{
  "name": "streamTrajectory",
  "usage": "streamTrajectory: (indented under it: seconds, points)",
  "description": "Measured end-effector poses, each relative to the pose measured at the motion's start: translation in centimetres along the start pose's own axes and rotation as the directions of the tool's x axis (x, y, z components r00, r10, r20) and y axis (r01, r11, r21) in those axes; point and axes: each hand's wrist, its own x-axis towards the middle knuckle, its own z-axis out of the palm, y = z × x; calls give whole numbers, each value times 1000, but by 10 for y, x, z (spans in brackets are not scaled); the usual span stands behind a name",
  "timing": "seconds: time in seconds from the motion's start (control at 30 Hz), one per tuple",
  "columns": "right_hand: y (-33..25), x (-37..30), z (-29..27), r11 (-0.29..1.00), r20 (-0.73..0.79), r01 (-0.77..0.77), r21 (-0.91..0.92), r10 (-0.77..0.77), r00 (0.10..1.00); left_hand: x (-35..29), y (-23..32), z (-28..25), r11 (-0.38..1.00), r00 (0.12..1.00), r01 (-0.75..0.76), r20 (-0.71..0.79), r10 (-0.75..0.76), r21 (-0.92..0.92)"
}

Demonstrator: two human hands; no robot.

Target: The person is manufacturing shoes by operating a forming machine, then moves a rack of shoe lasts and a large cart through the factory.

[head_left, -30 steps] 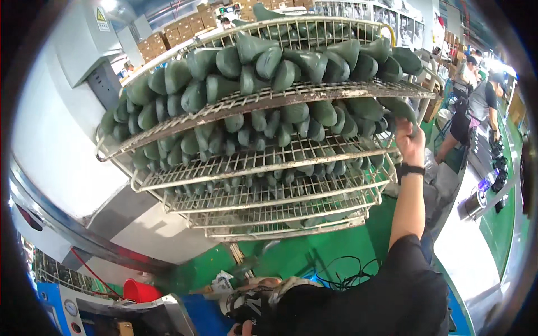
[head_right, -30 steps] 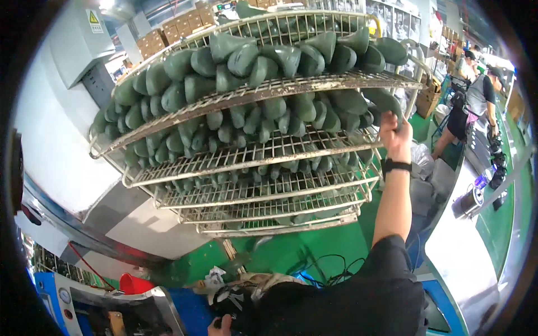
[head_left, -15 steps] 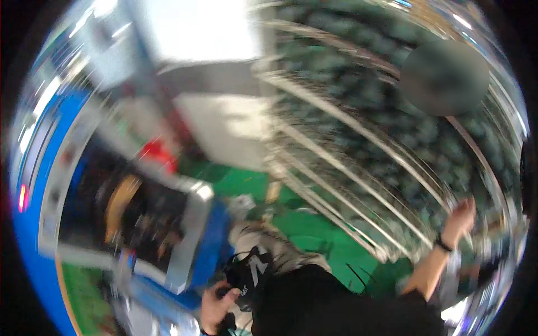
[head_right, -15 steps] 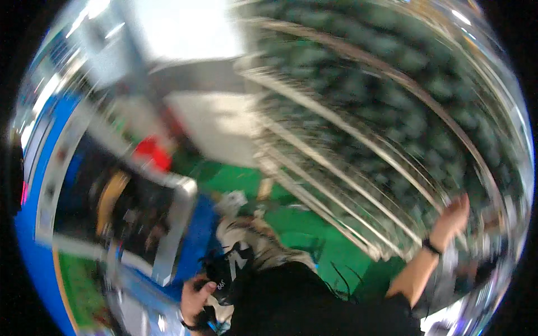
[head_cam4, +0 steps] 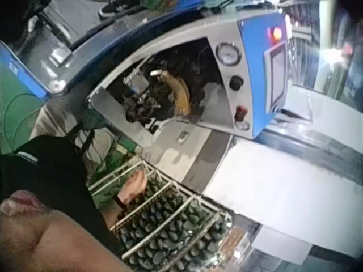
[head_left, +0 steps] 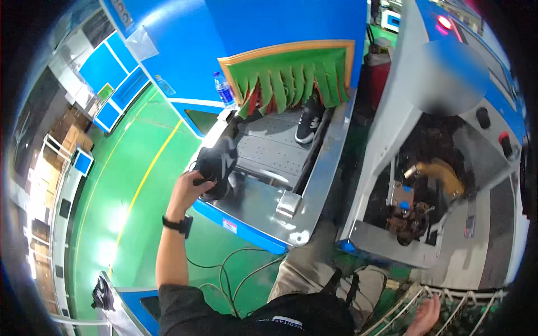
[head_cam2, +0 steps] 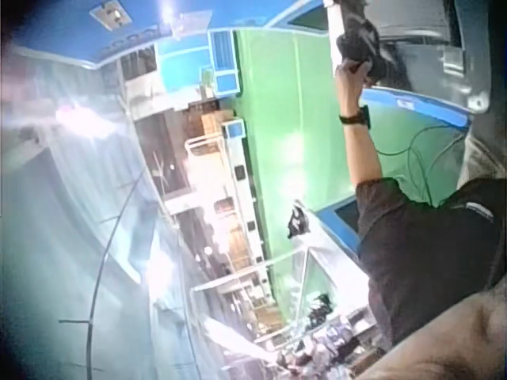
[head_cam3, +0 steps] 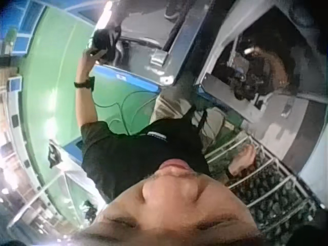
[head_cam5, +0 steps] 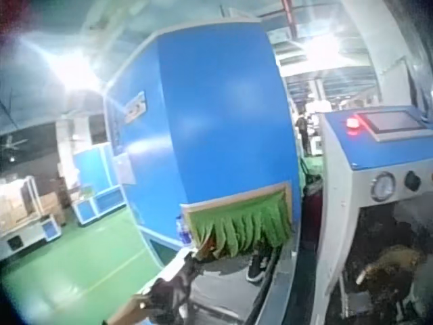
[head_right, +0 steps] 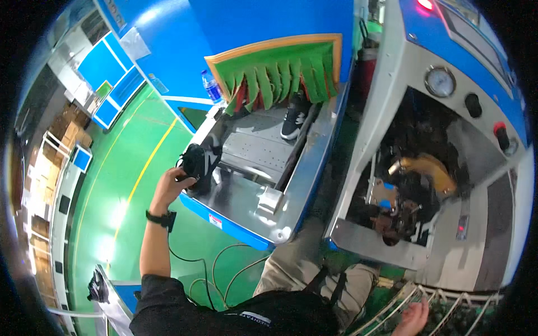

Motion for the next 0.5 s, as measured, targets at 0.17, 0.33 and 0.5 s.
streamTrajectory:
  seconds: [0.17,0.33,0.5]
  points:
    - [-5,27,105,963,244,-269,-32,269,932,44,-58,33,982,993,50,95,-69,184]
    - [13,7,160,994,549,-20,-110,77,832,-31,-58,8,970,991,136,-21,-135,202]
    - [57,14,198,997,728,-2,-76,57,683,-201,-122,-50,953,964,248,-138,-226,173]
